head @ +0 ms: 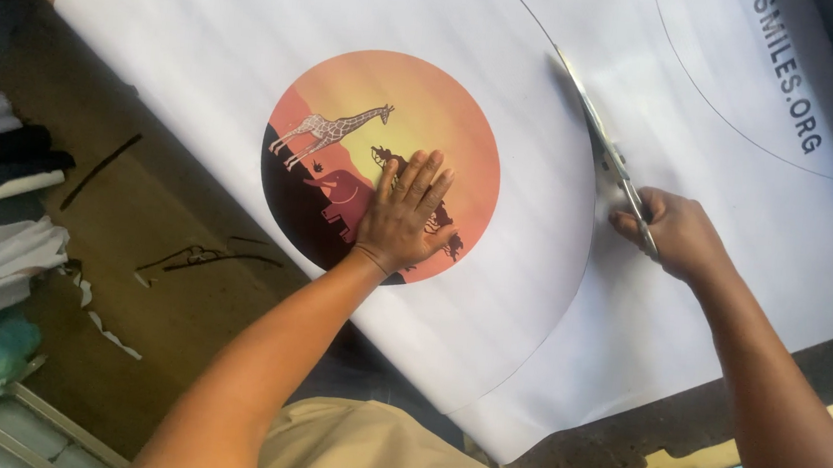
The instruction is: The person uses large scissors to cut a printed banner laid on a wooden table. They trim the edges and cut out a circular shape containing a graphic of a giraffe and elephant. After cutting, the person rolls the banner onto a black tube.
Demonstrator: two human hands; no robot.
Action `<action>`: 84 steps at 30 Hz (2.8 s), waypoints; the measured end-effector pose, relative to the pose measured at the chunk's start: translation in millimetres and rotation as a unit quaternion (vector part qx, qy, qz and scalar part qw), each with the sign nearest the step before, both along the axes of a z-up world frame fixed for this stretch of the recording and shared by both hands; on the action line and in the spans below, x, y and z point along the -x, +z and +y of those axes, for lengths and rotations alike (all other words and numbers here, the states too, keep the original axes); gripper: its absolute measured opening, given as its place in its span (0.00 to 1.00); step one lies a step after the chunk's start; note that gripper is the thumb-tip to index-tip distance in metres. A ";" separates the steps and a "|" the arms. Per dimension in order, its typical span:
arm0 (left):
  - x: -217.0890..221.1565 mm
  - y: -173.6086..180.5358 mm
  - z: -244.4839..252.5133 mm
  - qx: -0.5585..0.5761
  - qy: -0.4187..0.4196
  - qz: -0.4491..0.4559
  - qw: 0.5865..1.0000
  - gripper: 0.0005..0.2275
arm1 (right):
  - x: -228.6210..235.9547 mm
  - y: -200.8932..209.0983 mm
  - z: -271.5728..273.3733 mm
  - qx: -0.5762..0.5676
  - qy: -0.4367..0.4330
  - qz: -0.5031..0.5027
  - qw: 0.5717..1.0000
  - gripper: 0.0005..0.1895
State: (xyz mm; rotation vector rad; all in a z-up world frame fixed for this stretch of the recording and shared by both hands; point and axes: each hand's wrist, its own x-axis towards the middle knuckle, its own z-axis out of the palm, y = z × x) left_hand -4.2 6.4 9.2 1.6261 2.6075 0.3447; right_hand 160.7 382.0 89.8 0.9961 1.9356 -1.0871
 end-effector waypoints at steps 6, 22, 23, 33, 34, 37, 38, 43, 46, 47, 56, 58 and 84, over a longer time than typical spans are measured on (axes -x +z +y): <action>2.3 9.5 -0.9 0.099 -0.014 -0.016 0.995 0.43 | 20.3 24.6 -12.9 -0.004 -0.050 -0.056 0.997 0.15; -0.7 12.1 -2.9 0.111 -0.014 -0.015 0.994 0.41 | 37.9 7.6 1.6 -0.005 -0.005 -0.042 0.999 0.16; 5.4 9.6 0.8 0.114 -0.021 -0.013 0.993 0.42 | 42.0 8.3 2.5 -0.024 -0.006 -0.052 0.998 0.16; 2.2 12.5 -1.0 0.108 -0.015 -0.017 0.994 0.41 | 49.0 14.2 3.9 0.000 -0.004 -0.069 0.998 0.10; 1.3 11.5 -0.8 0.113 -0.015 -0.012 0.993 0.41 | 49.0 11.7 5.4 0.004 -0.008 -0.065 0.998 0.08; 4.6 11.4 -1.1 0.117 -0.026 -0.014 0.993 0.41 | 38.0 -4.8 10.0 0.010 -0.015 -0.048 0.999 0.07; 4.8 13.2 -1.6 0.115 -0.025 -0.017 0.993 0.41 | 32.4 -10.3 11.7 0.011 -0.008 -0.032 0.999 0.07; 12.7 19.5 -0.8 0.134 -0.020 -0.088 0.987 0.39 | 45.9 3.1 5.6 0.000 -0.021 -0.064 0.998 0.08; 28.4 47.2 11.7 0.013 0.019 -0.196 0.980 0.29 | 31.7 -6.6 1.4 -0.004 -0.023 -0.087 0.996 0.10; 40.7 56.8 25.9 -0.063 0.044 -0.251 0.965 0.22 | 35.2 -11.3 7.0 -0.018 -0.018 -0.095 0.995 0.11; 185.8 23.8 117.3 -0.006 0.226 -0.080 0.971 0.42 | 45.2 -6.4 7.8 -0.005 -0.021 -0.105 0.994 0.12; 187.7 21.1 112.7 0.046 0.214 -0.046 0.975 0.40 | 47.4 -4.7 10.0 0.006 -0.025 -0.100 0.995 0.10; 188.4 20.8 119.2 0.125 0.178 -0.007 0.976 0.42 | 124.0 19.3 27.0 0.041 0.020 -0.117 0.992 0.09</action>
